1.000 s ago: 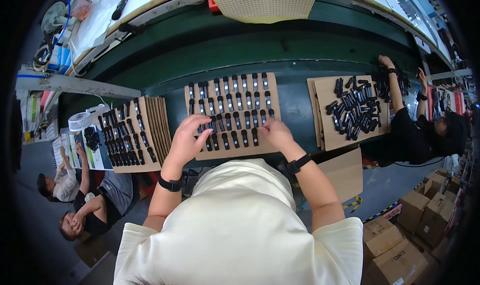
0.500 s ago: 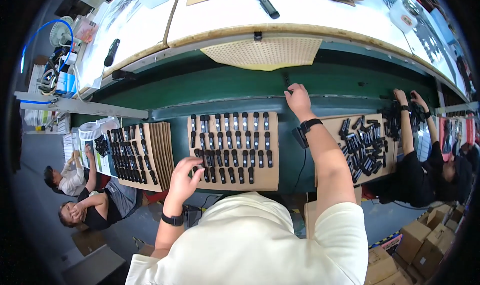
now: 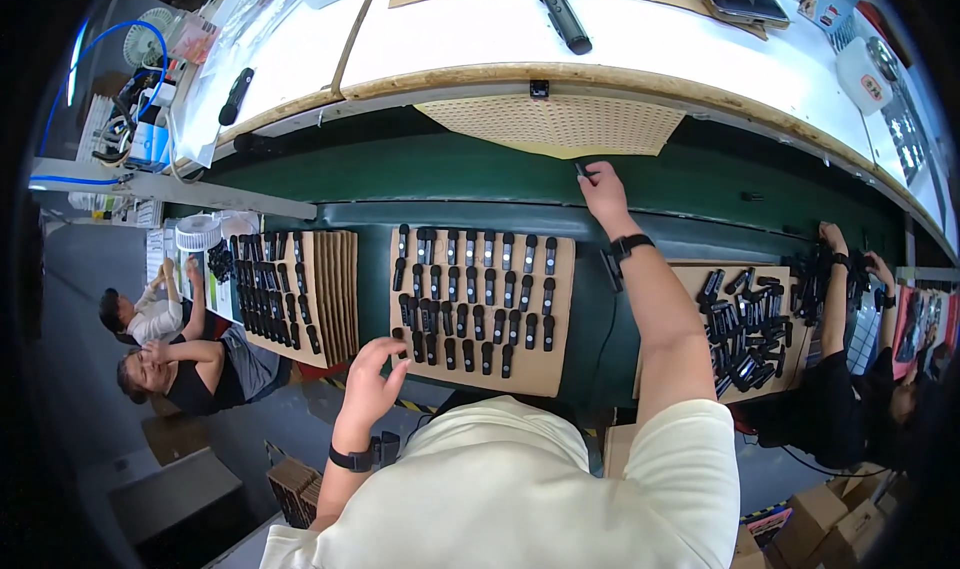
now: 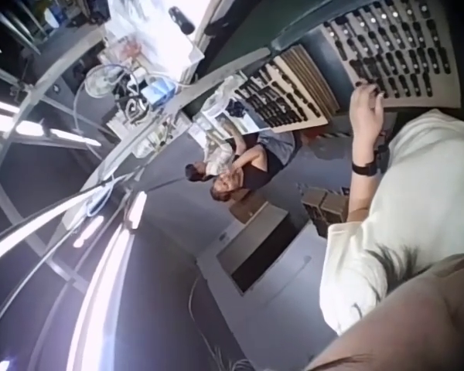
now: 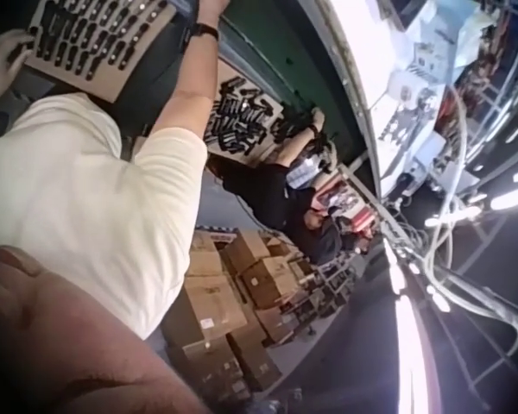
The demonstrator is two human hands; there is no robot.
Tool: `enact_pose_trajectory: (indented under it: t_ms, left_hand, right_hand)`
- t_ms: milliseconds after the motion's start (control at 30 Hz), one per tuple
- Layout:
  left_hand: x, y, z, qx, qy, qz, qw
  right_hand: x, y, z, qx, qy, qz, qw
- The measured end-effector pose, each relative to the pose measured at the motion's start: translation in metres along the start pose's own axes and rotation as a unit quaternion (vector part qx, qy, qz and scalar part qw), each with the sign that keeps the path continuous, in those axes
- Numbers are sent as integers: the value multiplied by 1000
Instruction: The person picks up a microphone, turns it over, and places it onto a cardboard sheet. After filling the sheet, they move it aside, retrieve a new cardboard sheet, and continue placing microphones onto it one at a time.
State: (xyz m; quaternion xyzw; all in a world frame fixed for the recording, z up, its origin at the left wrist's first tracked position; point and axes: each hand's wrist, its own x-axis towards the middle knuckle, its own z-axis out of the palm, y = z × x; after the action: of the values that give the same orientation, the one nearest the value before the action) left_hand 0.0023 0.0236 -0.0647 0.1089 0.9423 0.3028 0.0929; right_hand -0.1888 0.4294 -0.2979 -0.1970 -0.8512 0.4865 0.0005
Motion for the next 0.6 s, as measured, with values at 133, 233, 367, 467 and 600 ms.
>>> enact_pose_trajectory:
  t_ms: [133,233,367,467,600]
  left_hand:
    - [10,6,-1,-19,22,56,998]
    - [21,18,-5,-93,39,126,987]
    - [31,53,-20,-147,33,222,963]
    - [29,78,-31,-157,7,285,946]
    - [23,85,-34,-161,-11,371,915]
  right_hand:
    - [-72,-66,-23,318,-78,39,944]
    - [-144,-112,-48,354,-128,32,926]
    - [-244,-162,-63,381,-105,-83,915]
    - [-294,-190,-74,239,-106,-196,945]
    - [-335,-217,-69,188,-71,-283,938]
